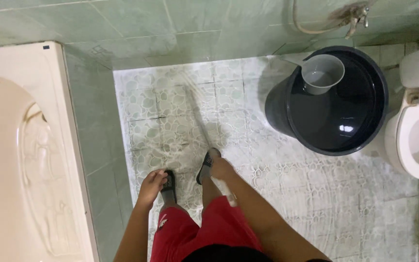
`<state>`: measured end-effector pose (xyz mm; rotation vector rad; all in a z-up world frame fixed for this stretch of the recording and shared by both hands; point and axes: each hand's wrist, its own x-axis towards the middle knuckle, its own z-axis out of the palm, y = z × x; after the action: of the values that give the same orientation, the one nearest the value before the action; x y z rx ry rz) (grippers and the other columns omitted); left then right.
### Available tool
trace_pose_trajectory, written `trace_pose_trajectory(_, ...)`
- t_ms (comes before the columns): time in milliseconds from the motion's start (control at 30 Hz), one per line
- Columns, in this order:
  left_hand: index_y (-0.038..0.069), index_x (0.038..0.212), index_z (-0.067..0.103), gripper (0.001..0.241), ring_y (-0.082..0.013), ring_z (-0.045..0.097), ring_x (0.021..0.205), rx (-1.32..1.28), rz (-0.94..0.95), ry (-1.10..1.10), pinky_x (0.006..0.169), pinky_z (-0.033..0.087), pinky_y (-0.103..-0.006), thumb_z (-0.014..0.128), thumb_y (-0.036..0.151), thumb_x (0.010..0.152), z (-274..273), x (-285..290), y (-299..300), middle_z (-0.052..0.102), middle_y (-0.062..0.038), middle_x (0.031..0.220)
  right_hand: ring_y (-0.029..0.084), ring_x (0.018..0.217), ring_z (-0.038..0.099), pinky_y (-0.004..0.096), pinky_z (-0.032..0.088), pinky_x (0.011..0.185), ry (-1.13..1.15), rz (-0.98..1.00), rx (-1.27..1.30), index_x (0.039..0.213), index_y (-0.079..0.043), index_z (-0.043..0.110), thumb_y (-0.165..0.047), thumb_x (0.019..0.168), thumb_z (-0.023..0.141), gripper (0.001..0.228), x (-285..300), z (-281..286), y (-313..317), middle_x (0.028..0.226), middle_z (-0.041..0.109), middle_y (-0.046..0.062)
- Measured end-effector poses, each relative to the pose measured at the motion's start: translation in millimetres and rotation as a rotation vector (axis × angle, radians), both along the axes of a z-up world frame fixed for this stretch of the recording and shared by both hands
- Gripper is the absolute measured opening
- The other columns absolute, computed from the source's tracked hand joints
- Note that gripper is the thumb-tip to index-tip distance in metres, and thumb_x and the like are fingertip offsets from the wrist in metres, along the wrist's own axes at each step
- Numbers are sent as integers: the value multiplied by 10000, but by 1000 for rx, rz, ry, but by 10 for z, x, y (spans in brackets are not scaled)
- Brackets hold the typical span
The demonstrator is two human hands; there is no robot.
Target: The person mops a tiled bathroom floor using a squeegee-style mop. They repeatedly scoop water from a black bucket with a grey plastic scoop and pour it onto the floor, then push the water across the tiles with the mop. The person moves around the toilet and a bathtub while cleaning.
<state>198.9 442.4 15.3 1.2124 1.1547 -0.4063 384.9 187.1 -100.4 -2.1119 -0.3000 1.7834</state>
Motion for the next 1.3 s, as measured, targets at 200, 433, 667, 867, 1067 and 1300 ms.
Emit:
trace_pose_trajectory(200, 16, 1429, 576, 536, -418, 589, 1307, 33, 44, -21, 1111, 425, -552, 568, 395, 1050, -94, -157, 433, 633, -261, 1385, 247, 781, 774, 374, 630, 768, -120, 162, 84, 1626, -204, 305, -616, 893, 593, 888, -553, -2006, 358, 1348, 663, 183)
trace_pose_trajectory(433, -9, 1443, 549, 564, -416, 590, 1307, -2, 62, -95, 1098, 439, -542, 557, 398, 1053, -401, -505, 1310, 624, -263, 1395, 467, 942, 726, 450, 655, 574, -134, -415, -12, 1632, -106, 273, -106, 930, 652, 798, -55, -1054, -707, 1685, 218, 205)
trace_pose_trajectory(667, 23, 1414, 578, 556, -382, 626, 1268, 5, 56, -79, 1058, 480, -498, 569, 452, 1060, -627, -994, 2141, 648, -237, 1361, 402, 992, 763, 485, 618, 877, -487, 271, -354, 1598, 68, 194, -185, 778, 697, 994, -79, -2131, -198, 1307, 634, 302)
trace_pose_trajectory(867, 0, 1449, 532, 575, -397, 589, 1307, 9, 98, -51, 1093, 450, -507, 539, 436, 1074, -400, -1372, 2702, 622, -245, 1398, 346, 856, 777, 468, 623, 760, -350, 114, -126, 1662, -131, 169, -287, 887, 521, 866, -807, -1148, 1814, 956, 780, 160)
trace_pose_trajectory(1067, -31, 1444, 525, 561, -397, 575, 1324, -15, 176, -64, 1130, 417, -516, 526, 397, 1080, -93, -1441, 2911, 616, -254, 1393, 351, 974, 710, 430, 593, 762, -49, -192, 89, 1655, -29, 209, -151, 927, 556, 815, -1006, 623, 3446, 1263, 637, 340)
trace_pose_trajectory(1300, -53, 1457, 487, 563, -448, 504, 1386, -24, 118, -59, 1165, 387, -548, 502, 384, 1102, -157, -1584, 3025, 554, -296, 1442, 191, 574, 610, 308, 570, 450, 87, -521, 79, 1629, -52, 275, -288, 977, 596, 764, -1078, 42, 3350, 799, 616, 117)
